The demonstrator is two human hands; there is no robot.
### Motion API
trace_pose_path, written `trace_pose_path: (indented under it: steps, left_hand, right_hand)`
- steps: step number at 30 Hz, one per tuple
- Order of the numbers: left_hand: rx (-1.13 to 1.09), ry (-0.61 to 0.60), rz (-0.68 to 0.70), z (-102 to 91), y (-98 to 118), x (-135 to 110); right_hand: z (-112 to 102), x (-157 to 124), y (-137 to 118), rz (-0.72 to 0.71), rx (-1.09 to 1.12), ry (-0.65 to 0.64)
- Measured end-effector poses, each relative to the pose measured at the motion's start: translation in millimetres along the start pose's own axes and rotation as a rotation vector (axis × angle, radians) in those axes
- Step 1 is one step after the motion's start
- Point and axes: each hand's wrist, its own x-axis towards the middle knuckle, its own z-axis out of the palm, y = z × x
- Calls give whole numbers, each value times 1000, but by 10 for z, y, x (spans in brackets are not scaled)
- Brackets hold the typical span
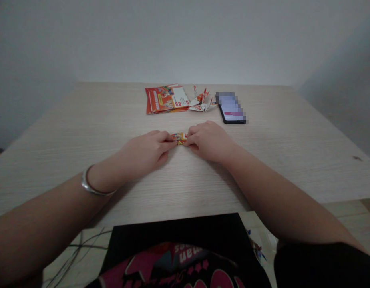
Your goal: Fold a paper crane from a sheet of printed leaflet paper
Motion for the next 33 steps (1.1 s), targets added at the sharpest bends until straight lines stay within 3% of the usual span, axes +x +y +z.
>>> trace_pose_path:
  steps: [16,24,33]
  left_hand:
    - [16,-39,-21,-14,15,11]
    - [17,2,-6,11,-7,-3]
    - [-22,7,12,15,-38,-19]
  right_hand:
    - [66,-65,192,-118,11,84]
    - [6,-43,-3,-102,-140,54]
    - [68,14,-47,-95,-70,36]
